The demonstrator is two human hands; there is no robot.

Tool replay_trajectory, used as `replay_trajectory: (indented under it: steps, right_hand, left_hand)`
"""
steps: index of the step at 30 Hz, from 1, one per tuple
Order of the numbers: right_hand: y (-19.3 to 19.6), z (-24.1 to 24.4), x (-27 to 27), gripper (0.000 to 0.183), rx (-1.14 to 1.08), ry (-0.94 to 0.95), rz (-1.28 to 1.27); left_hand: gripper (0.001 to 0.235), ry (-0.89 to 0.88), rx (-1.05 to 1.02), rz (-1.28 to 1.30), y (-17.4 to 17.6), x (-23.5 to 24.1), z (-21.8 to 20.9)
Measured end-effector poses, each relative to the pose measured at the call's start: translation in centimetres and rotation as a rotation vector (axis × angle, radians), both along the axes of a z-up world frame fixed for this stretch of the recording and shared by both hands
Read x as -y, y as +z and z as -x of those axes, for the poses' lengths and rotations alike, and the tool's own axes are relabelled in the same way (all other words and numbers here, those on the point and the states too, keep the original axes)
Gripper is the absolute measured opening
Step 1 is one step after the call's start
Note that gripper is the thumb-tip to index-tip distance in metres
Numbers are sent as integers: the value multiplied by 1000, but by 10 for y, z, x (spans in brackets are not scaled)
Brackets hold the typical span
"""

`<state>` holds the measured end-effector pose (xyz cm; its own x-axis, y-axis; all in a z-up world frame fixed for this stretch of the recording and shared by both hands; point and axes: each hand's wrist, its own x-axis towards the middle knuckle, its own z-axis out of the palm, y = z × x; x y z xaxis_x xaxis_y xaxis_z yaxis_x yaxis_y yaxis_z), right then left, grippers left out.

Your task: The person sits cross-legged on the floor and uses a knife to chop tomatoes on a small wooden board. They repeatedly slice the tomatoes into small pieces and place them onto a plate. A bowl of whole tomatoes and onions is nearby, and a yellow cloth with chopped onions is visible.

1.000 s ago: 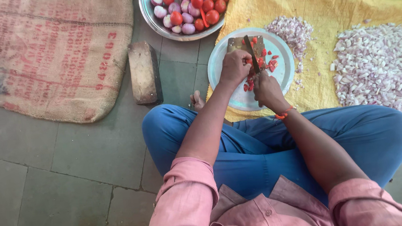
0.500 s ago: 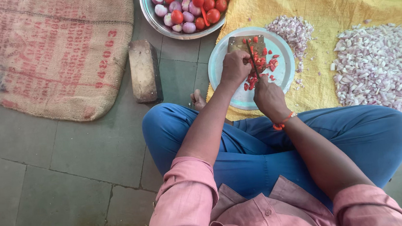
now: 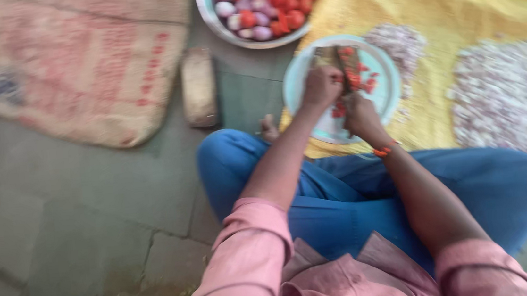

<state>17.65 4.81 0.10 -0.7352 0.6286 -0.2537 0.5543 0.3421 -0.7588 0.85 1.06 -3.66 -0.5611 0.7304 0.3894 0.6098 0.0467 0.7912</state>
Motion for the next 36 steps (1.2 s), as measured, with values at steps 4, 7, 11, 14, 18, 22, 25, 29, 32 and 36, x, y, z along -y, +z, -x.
replay_trajectory:
  steps: [4, 7, 11, 14, 18, 22, 25, 29, 32, 36]
  right_hand:
    - [33, 16, 22, 25, -325, 290, -809]
    - [46, 25, 20, 28, 30, -56, -161]
    - [25, 14, 27, 33, 63, -12, -328]
    - [7, 17, 23, 31, 23, 8, -411]
    - [-3, 16, 17, 32, 67, 15, -490]
    - [-10, 11, 16, 33, 52, 19, -449]
    - [-14, 19, 10, 34, 51, 47, -471]
    - [-24, 11, 9, 34, 61, 56, -521]
    - [-30, 5, 15, 35, 64, 56, -510]
    - [-30, 2, 19, 38, 62, 91, -501]
  left_hand:
    - [11, 66, 6, 135, -1, -2, 9]
    - [16, 106, -25, 85, 3, 0, 5]
    - [22, 143, 101, 139, 4, 6, -1]
    - [20, 181, 75, 143, 9, 3, 2]
    - [18, 166, 138, 193, 13, 0, -2]
    - [16, 175, 214, 251, 6, -1, -5]
    - [16, 167, 100, 214, 4, -6, -3]
    - [9, 188, 20, 234, 2, -11, -7]
    - [9, 191, -40, 217, 2, -11, -4]
    - [7, 184, -44, 206, -3, -13, -4]
